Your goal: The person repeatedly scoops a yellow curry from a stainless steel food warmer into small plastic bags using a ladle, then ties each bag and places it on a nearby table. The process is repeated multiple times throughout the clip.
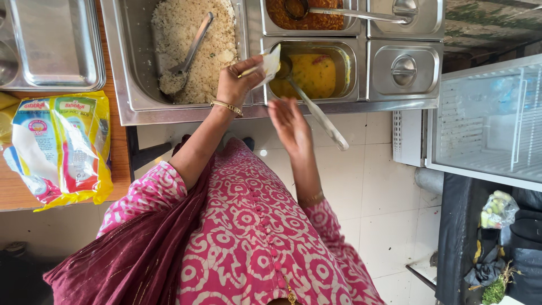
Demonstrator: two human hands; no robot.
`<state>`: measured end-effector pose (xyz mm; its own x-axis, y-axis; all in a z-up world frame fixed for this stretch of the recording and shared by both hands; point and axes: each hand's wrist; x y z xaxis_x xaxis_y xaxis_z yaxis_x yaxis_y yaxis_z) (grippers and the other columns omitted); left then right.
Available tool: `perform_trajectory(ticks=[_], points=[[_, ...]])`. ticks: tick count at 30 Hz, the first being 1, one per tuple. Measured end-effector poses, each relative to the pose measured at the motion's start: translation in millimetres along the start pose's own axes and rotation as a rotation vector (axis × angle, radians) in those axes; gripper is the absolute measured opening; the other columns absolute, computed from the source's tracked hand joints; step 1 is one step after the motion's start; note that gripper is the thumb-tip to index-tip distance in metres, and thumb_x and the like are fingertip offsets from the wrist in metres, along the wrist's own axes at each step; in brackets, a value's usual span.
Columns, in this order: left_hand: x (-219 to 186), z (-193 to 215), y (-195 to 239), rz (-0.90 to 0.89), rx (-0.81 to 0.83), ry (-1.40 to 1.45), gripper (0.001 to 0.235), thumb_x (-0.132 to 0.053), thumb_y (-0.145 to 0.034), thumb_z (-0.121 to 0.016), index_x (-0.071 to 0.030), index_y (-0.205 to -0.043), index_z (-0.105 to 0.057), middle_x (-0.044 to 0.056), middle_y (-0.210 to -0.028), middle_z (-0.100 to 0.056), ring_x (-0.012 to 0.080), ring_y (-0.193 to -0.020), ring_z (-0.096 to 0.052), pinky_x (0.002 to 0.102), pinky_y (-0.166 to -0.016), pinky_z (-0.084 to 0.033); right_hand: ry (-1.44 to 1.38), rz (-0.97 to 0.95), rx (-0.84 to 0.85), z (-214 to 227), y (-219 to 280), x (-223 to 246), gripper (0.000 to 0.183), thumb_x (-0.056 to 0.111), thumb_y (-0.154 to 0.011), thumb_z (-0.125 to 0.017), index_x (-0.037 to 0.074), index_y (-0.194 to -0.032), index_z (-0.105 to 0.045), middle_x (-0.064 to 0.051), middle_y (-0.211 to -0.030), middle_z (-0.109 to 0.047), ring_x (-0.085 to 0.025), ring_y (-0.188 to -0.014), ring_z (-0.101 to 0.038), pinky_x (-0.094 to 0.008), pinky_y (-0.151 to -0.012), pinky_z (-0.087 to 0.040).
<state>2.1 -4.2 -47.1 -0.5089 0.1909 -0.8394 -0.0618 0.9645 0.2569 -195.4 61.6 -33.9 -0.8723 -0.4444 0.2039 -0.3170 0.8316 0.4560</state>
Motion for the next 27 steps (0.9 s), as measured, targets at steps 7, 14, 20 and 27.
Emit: perform_trajectory(ticks=[7,14,20,27], points=[[-16.5,14.1,12.4,0.350,-0.014,0.290,0.029,-0.004,-0.089,-0.074,-0.005,-0.117,-0.072,0.012,-0.103,-0.077,0.0130,-0.085,-0.075,0.022,-0.069,-0.061,0.383,0.193,0.140,-65.4,-44.2,-16.6,0.023,0.005,-0.096,-0.075,0.006,-0.115,-0.060,-0.009,-0.101,-0.069,-0.021,-0.091,-0.070,-0.036,-0.082,-0.061],[-46.1,13.9,32.6,0.522,0.239,0.295,0.018,-0.011,-0.094,-0.073,-0.001,-0.108,-0.075,0.008,-0.093,-0.075,0.0086,-0.071,-0.069,0.018,-0.066,-0.061,0.678,0.500,0.142,-71.8,-29.6,30.0,0.014,-0.007,-0.096,-0.069,-0.001,-0.109,-0.068,-0.011,-0.095,-0.071,-0.017,-0.078,-0.071,-0.030,-0.074,-0.063],[-95.8,4.1,62.3,0.036,0.123,-0.372,0.013,-0.018,-0.092,-0.077,-0.010,-0.101,-0.078,0.000,-0.087,-0.079,0.0039,-0.069,-0.069,0.016,-0.065,-0.061,1.141,0.501,0.287,-111.5,7.6,35.6,0.015,-0.005,-0.098,-0.062,-0.007,-0.109,-0.073,-0.012,-0.101,-0.072,-0.015,-0.085,-0.064,-0.031,-0.083,-0.056],[-131.3,-14.1,102.6,-0.567,0.265,-0.625,0.037,-0.025,-0.084,-0.083,-0.005,-0.113,-0.074,0.013,-0.103,-0.076,0.0218,-0.087,-0.070,0.034,-0.077,-0.059,1.691,0.557,0.454,-157.5,24.1,-17.3,0.023,-0.006,-0.095,-0.071,0.003,-0.113,-0.060,0.000,-0.097,-0.064,-0.009,-0.089,-0.063,-0.025,-0.078,-0.053]])
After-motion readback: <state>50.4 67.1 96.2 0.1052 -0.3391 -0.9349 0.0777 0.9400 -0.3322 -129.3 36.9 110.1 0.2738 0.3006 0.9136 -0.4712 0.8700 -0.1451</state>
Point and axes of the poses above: each hand's wrist, its own y-axis away from the middle knuckle, its own z-axis out of the back of the hand, x = y × z
